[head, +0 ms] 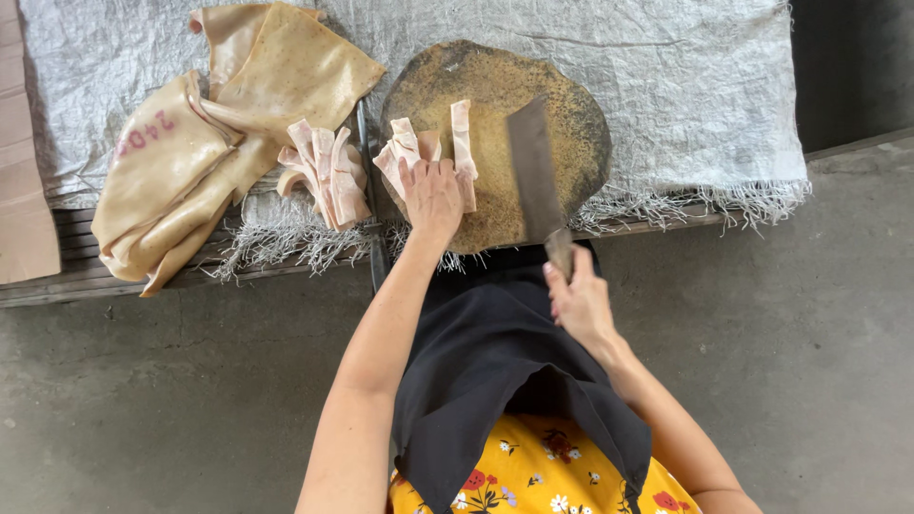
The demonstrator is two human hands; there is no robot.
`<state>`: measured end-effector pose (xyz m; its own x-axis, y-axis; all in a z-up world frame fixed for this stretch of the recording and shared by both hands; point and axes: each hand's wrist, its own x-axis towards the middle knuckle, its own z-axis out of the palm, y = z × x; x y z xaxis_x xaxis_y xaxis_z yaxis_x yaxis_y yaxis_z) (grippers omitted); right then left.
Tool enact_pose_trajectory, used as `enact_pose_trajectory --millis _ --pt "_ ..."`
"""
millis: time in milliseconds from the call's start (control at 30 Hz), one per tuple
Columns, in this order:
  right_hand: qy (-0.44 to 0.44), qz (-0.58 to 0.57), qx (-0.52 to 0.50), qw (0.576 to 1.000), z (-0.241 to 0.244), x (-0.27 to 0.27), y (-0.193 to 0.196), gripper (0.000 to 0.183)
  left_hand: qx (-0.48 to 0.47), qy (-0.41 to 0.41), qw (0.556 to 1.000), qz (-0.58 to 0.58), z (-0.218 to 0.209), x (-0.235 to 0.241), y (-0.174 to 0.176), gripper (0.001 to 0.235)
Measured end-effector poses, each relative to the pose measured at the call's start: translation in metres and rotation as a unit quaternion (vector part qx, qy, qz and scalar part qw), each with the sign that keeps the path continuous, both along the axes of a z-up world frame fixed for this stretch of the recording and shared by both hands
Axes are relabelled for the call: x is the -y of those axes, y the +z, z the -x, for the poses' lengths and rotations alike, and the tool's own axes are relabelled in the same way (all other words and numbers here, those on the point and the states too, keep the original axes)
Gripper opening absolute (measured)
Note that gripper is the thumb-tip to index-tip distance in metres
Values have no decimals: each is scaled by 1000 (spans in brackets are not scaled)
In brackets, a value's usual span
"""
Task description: The person uses a cleaver to cut a large piece of pale meat into strips and then into small cubes on a round wooden cutting board. The cut pieces accumulate on the board as the person continues slicing.
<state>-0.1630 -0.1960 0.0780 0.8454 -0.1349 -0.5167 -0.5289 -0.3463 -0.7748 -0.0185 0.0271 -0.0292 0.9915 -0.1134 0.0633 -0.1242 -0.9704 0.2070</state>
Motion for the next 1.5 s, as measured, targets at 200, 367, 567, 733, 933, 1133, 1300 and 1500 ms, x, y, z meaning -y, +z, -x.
enact_pose_trajectory --millis 200,367,567,733,933,1133,1300,1500 --pt "-32 100 16 994 -34 44 -8 45 -82 43 983 -156 -5 38 -3 67" --pt "-51 63 7 997 -37 55 -23 44 -62 -14 991 -119 -5 40 -8 56" --pt "-53 38 25 998 -32 63 -34 35 -233 -29 938 255 -33 57 46 42" --pt "-58 33 11 998 -32 69 -39 34 -278 -56 824 490 -59 50 111 41" --pt "-72 2 11 997 -36 69 -38 35 -374 -85 855 349 -76 33 48 45" --pt "-17 117 43 992 -39 66 -24 46 -161 0 948 275 -53 4 -66 46" --pt "43 156 280 946 -56 50 -5 40 -133 29 947 290 -36 3 -69 32" --pt "36 92 321 942 -75 29 -12 36 -162 52 936 309 -32 7 -32 32"
